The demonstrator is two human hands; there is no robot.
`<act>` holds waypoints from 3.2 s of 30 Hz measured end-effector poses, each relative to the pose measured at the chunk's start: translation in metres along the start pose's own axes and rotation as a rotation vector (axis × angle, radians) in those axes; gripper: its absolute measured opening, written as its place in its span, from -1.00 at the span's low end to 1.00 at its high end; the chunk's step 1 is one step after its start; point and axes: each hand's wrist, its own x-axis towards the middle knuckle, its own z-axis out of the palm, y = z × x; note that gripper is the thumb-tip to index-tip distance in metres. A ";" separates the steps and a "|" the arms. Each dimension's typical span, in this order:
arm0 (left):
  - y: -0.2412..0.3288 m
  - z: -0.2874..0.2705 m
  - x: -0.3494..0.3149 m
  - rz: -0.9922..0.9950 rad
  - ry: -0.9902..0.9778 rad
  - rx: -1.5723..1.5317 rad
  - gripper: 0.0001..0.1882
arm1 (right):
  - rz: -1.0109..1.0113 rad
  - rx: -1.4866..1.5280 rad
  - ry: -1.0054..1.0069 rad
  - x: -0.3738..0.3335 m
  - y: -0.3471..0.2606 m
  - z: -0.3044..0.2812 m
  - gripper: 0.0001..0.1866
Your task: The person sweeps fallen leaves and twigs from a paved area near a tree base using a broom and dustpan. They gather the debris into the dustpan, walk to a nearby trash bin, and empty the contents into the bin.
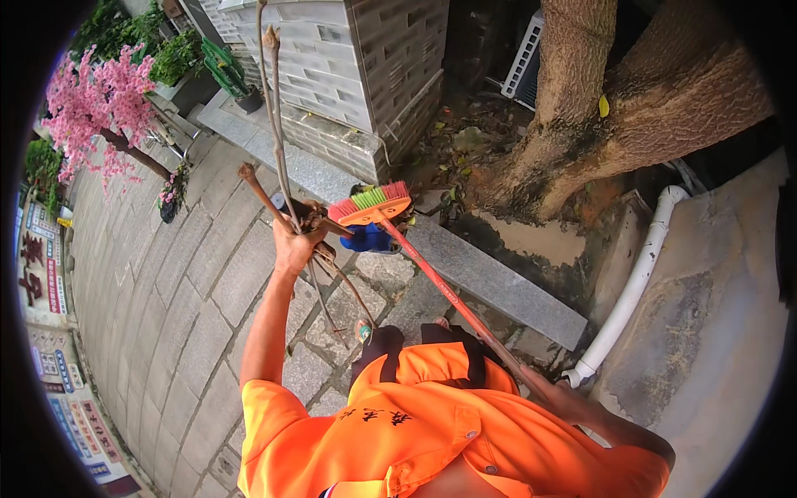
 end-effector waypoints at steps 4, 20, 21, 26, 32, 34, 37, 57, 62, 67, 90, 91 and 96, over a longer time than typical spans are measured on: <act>-0.008 -0.082 -0.023 -0.101 0.131 -0.007 -0.68 | -0.050 -0.087 -0.067 0.047 -0.047 0.004 -0.24; -0.067 -0.473 -0.098 -0.077 0.643 0.112 -0.70 | -0.379 -0.371 -0.504 0.349 -0.329 0.080 -0.18; -0.071 -0.494 -0.102 -0.072 0.675 0.145 -0.70 | -0.415 -0.379 -0.544 0.374 -0.353 0.084 -0.18; -0.103 -0.602 -0.116 -0.151 0.922 0.139 -0.68 | -0.480 -0.571 -0.724 0.512 -0.450 0.110 -0.18; -0.123 -0.720 -0.111 -0.130 1.150 0.230 -0.61 | -0.534 -0.637 -0.961 0.664 -0.606 0.143 -0.19; -0.117 -0.756 -0.108 -0.197 1.223 0.197 -0.59 | -0.543 -0.673 -1.020 0.703 -0.656 0.158 -0.21; -0.132 -0.809 -0.096 -0.198 1.329 0.277 -0.59 | -0.569 -0.822 -1.071 0.762 -0.728 0.186 -0.22; -0.328 -1.348 -0.006 -0.301 1.593 0.280 -0.54 | -0.595 -0.868 -1.293 1.098 -1.194 0.488 -0.19; -0.370 -1.510 0.031 -0.248 1.599 0.276 -0.53 | -0.606 -0.954 -1.305 1.206 -1.302 0.570 -0.18; -0.410 -1.672 0.068 -0.241 1.627 0.347 -0.48 | -0.754 -0.845 -1.270 1.303 -1.411 0.652 -0.21; -0.632 -2.387 0.329 -0.204 1.318 0.176 -0.62 | -0.491 -0.779 -1.055 1.618 -1.920 0.966 -0.20; -0.650 -2.415 0.340 -0.179 1.317 0.188 -0.63 | -0.524 -0.785 -1.043 1.636 -1.939 0.975 -0.20; -0.702 -2.556 0.429 -0.233 1.287 0.161 -0.58 | -0.468 -0.837 -1.038 1.762 -2.053 1.021 -0.21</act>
